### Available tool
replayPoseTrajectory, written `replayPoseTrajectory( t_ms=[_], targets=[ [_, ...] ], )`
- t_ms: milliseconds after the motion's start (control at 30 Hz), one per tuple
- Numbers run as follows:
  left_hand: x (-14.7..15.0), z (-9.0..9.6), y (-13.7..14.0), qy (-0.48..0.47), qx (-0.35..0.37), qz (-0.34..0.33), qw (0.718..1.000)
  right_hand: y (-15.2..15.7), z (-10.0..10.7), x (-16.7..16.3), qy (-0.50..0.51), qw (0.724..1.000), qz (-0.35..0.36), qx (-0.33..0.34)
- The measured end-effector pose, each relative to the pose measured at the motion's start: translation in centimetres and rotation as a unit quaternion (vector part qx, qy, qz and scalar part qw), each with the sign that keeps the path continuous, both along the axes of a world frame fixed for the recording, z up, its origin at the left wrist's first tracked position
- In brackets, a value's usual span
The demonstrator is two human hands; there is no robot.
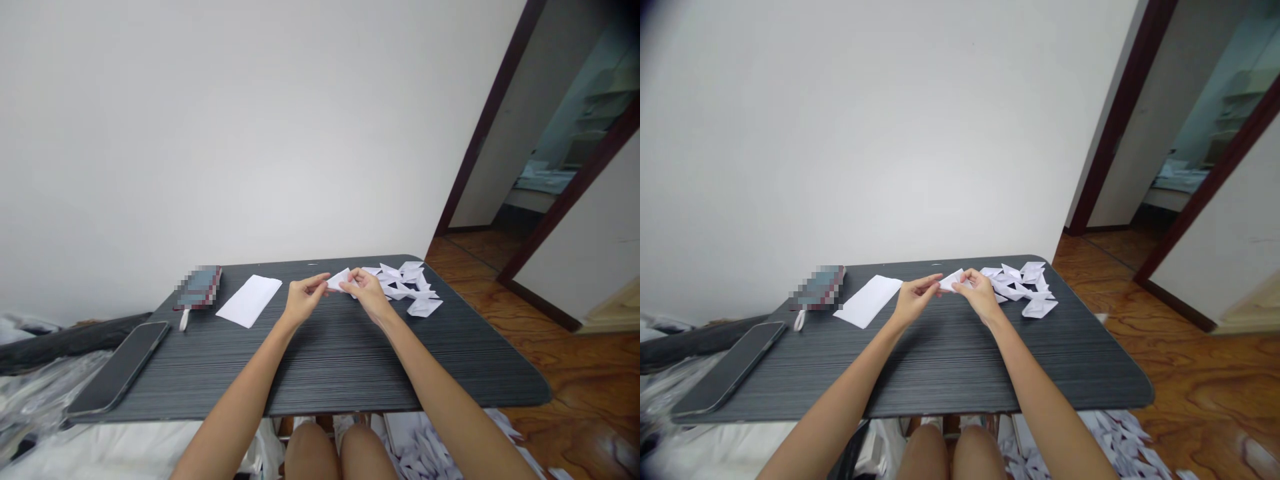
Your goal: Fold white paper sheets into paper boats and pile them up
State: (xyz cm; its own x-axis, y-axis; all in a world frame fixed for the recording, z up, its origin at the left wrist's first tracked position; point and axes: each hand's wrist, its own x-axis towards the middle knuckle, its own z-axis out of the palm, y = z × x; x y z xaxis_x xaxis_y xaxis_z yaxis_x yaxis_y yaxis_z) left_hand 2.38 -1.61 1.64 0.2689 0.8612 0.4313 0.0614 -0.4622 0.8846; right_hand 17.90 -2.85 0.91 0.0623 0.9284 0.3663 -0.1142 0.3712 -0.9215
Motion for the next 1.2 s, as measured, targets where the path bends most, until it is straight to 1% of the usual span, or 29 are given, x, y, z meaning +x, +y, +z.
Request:
replayPoseTrajectory(
  t_ms=[233, 400, 500, 633, 800, 1000, 1133, 1200],
  targets=[
    [0.08, -0.17, 0.13, 0.007, -0.013, -0.008, 1.000, -0.20, 0.07, -0.40, 0.014, 1.000, 0.021, 0.005],
    [0.36, -0.10, -0.08, 0.019, -0.038, -0.015, 0.999, -0.47, 0.24, -0.45, -0.003, 1.000, 0.010, -0.001],
    [0.47, -0.09, -0.10, 0.025, -0.052, -0.030, 0.998, -0.41, 0.11, -0.51, -0.021, 1.000, 0.006, -0.001],
    [0.49, -0.13, 0.17, -0.015, -0.087, -0.041, 0.995, -0.20, -0.09, -0.51, -0.009, 0.999, 0.027, -0.018],
    [0.28, -0.23, 0.54, -0.036, -0.124, -0.075, 0.989, -0.26, -0.08, -0.51, 0.012, 0.998, 0.057, -0.025],
    [0.27, -0.12, 0.29, -0.033, -0.184, -0.138, 0.973, -0.18, -0.46, -0.47, -0.042, 0.998, 0.038, -0.004],
    [0.01, 0.31, 0.23, -0.066, -0.227, -0.154, 0.959, -0.08, -0.22, -0.09, -0.035, 0.998, 0.050, 0.007],
    [-0.22, 0.43, 0.34, -0.069, -0.231, -0.161, 0.957, -0.15, 0.07, 0.10, -0.045, 0.997, 0.052, 0.018]
  ],
)
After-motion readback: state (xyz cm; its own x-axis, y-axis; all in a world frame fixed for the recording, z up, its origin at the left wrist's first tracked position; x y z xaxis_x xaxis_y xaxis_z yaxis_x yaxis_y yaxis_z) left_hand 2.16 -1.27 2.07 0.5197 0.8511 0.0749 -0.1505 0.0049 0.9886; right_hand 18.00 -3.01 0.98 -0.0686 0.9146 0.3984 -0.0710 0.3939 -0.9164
